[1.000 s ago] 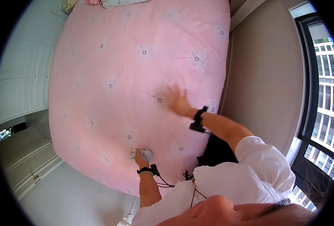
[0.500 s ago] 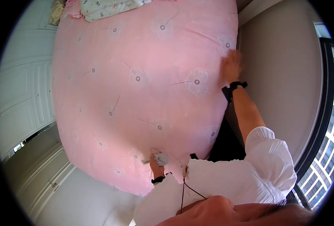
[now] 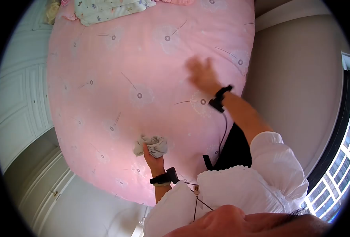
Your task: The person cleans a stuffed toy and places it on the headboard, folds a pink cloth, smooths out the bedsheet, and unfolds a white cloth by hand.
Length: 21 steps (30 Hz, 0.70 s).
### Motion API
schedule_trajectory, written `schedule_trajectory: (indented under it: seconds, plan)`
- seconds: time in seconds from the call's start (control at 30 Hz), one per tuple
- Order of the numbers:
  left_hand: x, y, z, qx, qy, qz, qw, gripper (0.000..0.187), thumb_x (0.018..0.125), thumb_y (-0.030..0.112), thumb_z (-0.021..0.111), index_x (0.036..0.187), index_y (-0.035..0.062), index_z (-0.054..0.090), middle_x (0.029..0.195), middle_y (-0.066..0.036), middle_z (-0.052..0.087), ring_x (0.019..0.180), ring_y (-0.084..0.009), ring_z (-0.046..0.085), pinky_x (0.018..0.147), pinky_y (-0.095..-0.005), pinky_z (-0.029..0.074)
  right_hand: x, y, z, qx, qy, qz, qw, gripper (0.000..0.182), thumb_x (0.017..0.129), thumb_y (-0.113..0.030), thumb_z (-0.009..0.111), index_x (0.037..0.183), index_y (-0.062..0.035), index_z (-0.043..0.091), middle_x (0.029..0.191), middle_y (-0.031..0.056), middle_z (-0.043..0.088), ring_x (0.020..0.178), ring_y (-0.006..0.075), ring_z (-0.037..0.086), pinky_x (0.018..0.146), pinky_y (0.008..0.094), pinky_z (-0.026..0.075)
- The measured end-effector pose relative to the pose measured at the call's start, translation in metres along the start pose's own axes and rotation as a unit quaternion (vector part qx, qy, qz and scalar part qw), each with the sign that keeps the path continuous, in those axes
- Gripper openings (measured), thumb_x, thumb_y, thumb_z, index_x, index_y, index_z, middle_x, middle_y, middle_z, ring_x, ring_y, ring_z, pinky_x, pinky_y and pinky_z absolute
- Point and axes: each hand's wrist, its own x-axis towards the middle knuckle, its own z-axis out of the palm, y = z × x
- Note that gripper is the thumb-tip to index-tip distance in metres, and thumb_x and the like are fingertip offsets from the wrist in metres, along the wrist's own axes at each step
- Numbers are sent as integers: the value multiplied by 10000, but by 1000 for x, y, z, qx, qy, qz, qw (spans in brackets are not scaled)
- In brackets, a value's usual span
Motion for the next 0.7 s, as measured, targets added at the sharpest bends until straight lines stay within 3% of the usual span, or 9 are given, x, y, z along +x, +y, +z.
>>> schedule_trajectory:
  seconds: [0.07,0.1,0.13,0.2,0.3,0.43,0.57,0.67,0.7]
  plan:
    - [-9,1,6,7,-9,15,1000,356,987,346,426,1218,93,524,1132,-78,598,1063,-244,572,945,-417,447,-30,99,-16,-119,20,240,963,626,907,-418,518,1432,-122,350,1506,68,315,1415,293,218,1021,687,221]
    - [-12,3,1,-8,-15,3,1000,345,989,332,431,1228,97,516,1133,-76,597,1064,-242,572,945,-416,449,-50,130,-29,-83,20,355,931,661,916,-469,487,1446,-112,317,1513,123,279,1417,314,204,997,711,237]
    - [-12,2,-7,-27,-20,-9,999,336,991,318,435,1237,102,509,1134,-74,597,1064,-240,571,946,-416,451,-72,169,-35,129,-7,490,862,693,912,-494,480,1452,-100,296,1519,186,227,1414,353,186,996,731,219]
    - [-8,-4,-19,-52,-47,-24,997,323,992,306,440,1235,104,508,1131,-73,599,1058,-238,573,941,-414,454,-111,219,-14,29,-98,689,717,706,908,-493,487,1457,-99,282,1509,233,210,1396,393,204,982,736,232]
    - [-6,-2,-26,-55,-106,-38,992,317,989,311,439,1208,97,523,1122,-76,603,1042,-242,578,924,-414,459,-117,129,-50,-60,66,456,886,696,911,-471,499,1461,-109,276,1521,191,216,1394,407,194,985,727,231]
    - [-23,-7,-9,-62,-76,-32,995,317,986,316,440,1184,89,538,1120,-81,605,1034,-246,581,925,-417,458,-78,-29,-16,34,-6,171,985,625,917,-309,479,1467,-111,261,1528,102,240,1428,341,133,1008,711,180]
    - [-27,-2,13,-45,-29,-35,998,307,982,313,450,1174,93,546,1116,-78,607,1035,-242,581,943,-421,453,-76,-131,-14,277,-104,-245,923,462,875,-293,538,1318,-167,498,1489,73,339,1416,238,224,1108,598,108]
    - [-20,-2,20,-56,3,-21,998,298,979,313,459,1162,97,552,1100,-78,610,1031,-236,584,945,-420,456,-63,-86,26,227,-109,-281,926,463,859,-287,570,1300,-156,522,1479,72,357,1412,213,238,1122,573,119]
    - [-18,0,23,-58,0,-26,998,296,979,312,459,1159,96,553,1096,-77,611,1029,-235,584,943,-420,457,-46,-54,5,213,-116,-226,943,478,861,-284,569,1314,-145,509,1478,73,362,1417,216,230,1125,570,109]
